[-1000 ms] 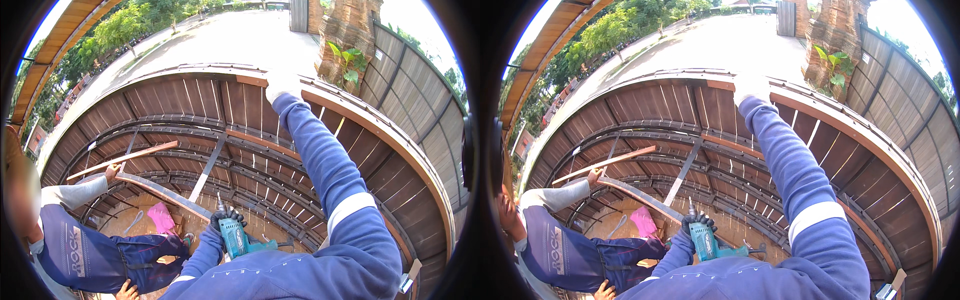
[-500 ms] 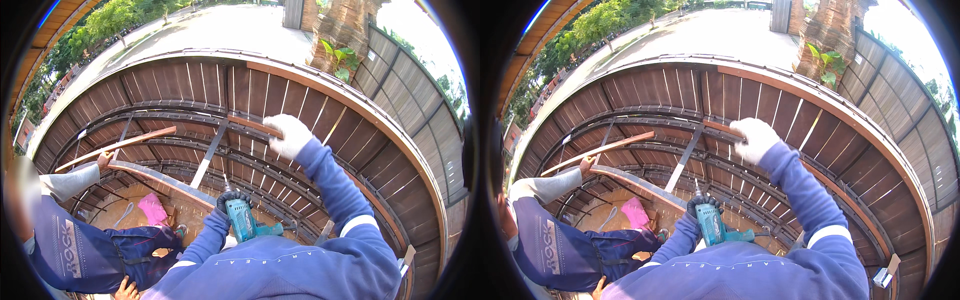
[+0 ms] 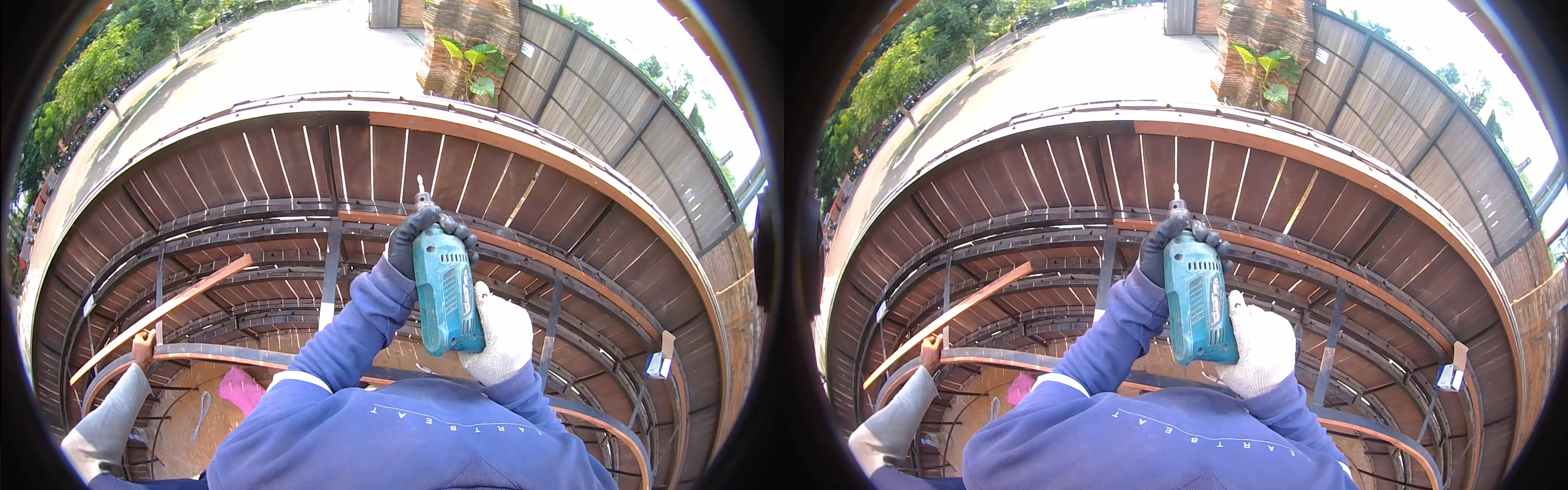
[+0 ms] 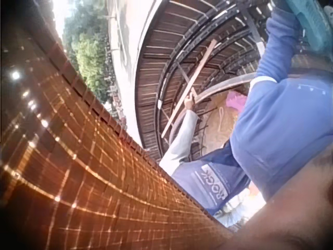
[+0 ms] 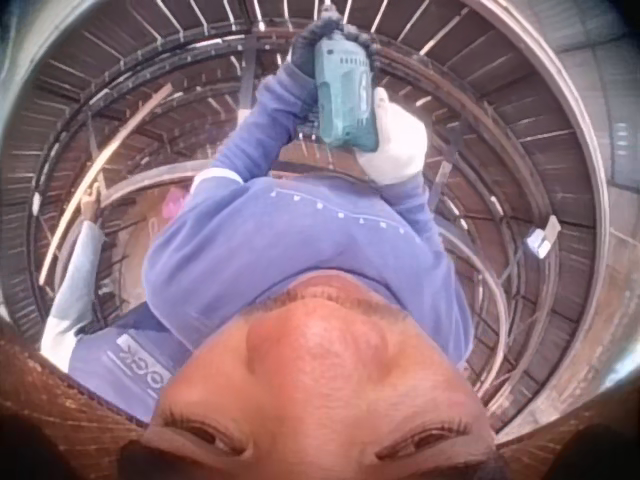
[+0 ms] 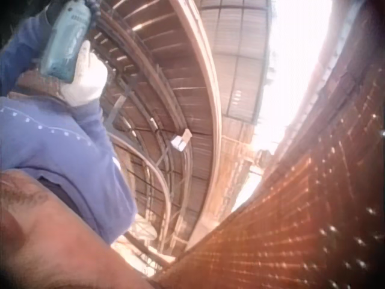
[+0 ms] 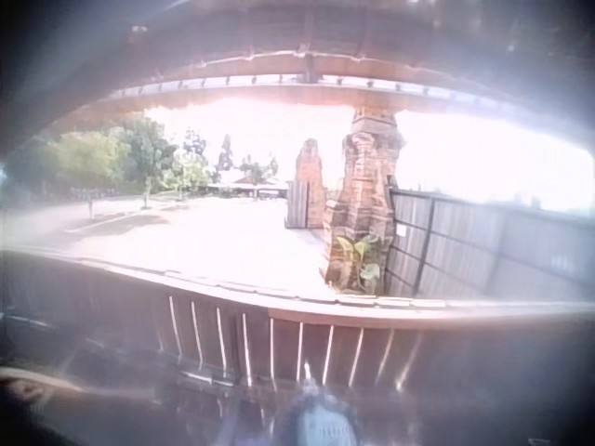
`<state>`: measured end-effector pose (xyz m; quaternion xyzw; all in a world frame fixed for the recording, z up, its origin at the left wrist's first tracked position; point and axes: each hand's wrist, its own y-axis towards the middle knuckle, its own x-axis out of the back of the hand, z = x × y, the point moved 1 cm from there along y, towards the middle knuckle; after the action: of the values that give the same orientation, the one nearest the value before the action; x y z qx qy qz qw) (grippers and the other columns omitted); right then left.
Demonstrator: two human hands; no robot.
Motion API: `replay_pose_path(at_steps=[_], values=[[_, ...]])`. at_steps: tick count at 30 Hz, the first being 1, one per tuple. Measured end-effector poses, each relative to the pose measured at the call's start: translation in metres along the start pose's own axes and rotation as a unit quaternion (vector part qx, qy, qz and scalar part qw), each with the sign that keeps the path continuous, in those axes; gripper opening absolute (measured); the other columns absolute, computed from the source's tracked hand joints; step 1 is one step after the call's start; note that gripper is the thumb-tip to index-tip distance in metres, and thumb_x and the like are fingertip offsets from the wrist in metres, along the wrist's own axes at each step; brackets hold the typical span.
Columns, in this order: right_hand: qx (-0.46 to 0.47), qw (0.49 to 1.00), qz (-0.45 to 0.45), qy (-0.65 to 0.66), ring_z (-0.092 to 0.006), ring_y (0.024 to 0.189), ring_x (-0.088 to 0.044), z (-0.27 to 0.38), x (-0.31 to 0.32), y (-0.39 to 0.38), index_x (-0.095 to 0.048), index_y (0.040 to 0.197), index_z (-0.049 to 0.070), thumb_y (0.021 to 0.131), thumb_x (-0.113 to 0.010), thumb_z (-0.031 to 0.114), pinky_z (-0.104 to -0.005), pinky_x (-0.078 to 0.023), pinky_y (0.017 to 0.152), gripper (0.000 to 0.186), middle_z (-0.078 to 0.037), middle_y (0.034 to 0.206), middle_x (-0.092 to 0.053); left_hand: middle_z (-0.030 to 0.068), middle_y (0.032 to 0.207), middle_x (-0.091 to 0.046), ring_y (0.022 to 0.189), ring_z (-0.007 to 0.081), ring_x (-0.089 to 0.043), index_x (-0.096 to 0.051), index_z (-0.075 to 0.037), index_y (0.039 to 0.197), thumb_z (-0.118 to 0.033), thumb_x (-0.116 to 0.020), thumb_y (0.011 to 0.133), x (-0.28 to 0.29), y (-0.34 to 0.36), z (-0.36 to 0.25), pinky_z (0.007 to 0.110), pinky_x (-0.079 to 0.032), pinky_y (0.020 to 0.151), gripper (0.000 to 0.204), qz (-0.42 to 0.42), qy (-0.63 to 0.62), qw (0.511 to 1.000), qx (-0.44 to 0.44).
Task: The person uses a power drill to drive screws through curved wooden planks and into a circular metal frame. The person picks up screws from a box and positions the wooden pieces before drilling them into place.
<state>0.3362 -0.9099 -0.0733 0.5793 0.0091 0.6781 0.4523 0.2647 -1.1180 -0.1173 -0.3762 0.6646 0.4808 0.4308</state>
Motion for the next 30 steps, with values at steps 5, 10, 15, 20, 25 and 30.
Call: replay_pose_path(at_steps=[5,10,15,20,25,30], values=[[-0.056,0.995,-0.042,-0.066,-0.0407,0.082,-0.07,0.028,-0.02,0.058,-0.065,0.125,-0.005,0.065,-0.082,0.006,-0.0448,-0.056,0.071,0.063,-0.02,0.093,-0.069,0.0171,0.097,-0.073,0.108,0.0355,-0.07,-0.074,-0.002,0.095,-0.043,-0.067,0.098,0.004,0.04,-0.053,0.058,-0.062,0.095,0.043,-0.019,0.011,0.999,0.04],[-0.069,0.994,-0.029,-0.084,-0.0393,0.08,-0.071,0.031,-0.037,0.1,-0.067,0.122,-0.005,0.064,-0.084,0.007,-0.0445,-0.057,0.072,0.061,-0.019,0.094,-0.07,0.018,0.101,-0.075,0.109,0.0356,-0.073,-0.075,-0.001,0.097,-0.044,-0.063,0.1,0.021,0.067,-0.093,0.058,-0.061,0.098,0.045,0.051,-0.026,0.997,0.061],[-0.038,0.992,-0.013,-0.116,-0.032,0.076,-0.067,0.022,-0.049,0.114,-0.062,0.13,-0.01,0.069,-0.082,0.015,-0.0429,-0.051,0.069,0.069,-0.015,0.092,-0.066,0.0159,0.098,-0.074,0.106,0.0345,-0.072,-0.074,-0.004,0.094,-0.045,-0.065,0.098,0.036,0.078,-0.101,0.055,-0.061,0.095,0.043,0.033,-0.04,0.997,0.057],[-0.046,0.991,0.007,-0.125,-0.0317,0.074,-0.065,0.016,-0.057,0.119,-0.061,0.13,-0.011,0.068,-0.084,0.016,-0.0431,-0.05,0.068,0.071,-0.016,0.091,-0.065,0.0144,0.096,-0.073,0.106,0.0348,-0.071,-0.074,-0.006,0.093,-0.047,-0.067,0.098,0.036,0.079,-0.106,0.055,-0.061,0.095,0.042,0.012,-0.04,0.998,0.055],[-0.066,0.992,-0.005,-0.104,-0.039,0.075,-0.069,0.02,-0.057,0.129,-0.065,0.124,-0.007,0.062,-0.082,0.004,-0.0435,-0.055,0.067,0.066,-0.019,0.088,-0.067,0.0186,0.1,-0.075,0.107,0.0364,-0.072,-0.075,0.0,0.099,-0.046,-0.061,0.1,0.041,0.085,-0.11,0.056,-0.06,0.097,0.048,0.036,-0.061,0.995,0.067],[-0.078,0.992,0.003,-0.101,-0.0387,0.075,-0.069,0.02,-0.055,0.132,-0.065,0.125,-0.007,0.062,-0.083,0.004,-0.0428,-0.055,0.066,0.066,-0.019,0.088,-0.067,0.0172,0.095,-0.074,0.105,0.0355,-0.071,-0.075,-0.002,0.096,-0.047,-0.06,0.101,0.038,0.087,-0.111,0.055,-0.06,0.096,0.048,0.018,-0.029,0.998,0.059]])
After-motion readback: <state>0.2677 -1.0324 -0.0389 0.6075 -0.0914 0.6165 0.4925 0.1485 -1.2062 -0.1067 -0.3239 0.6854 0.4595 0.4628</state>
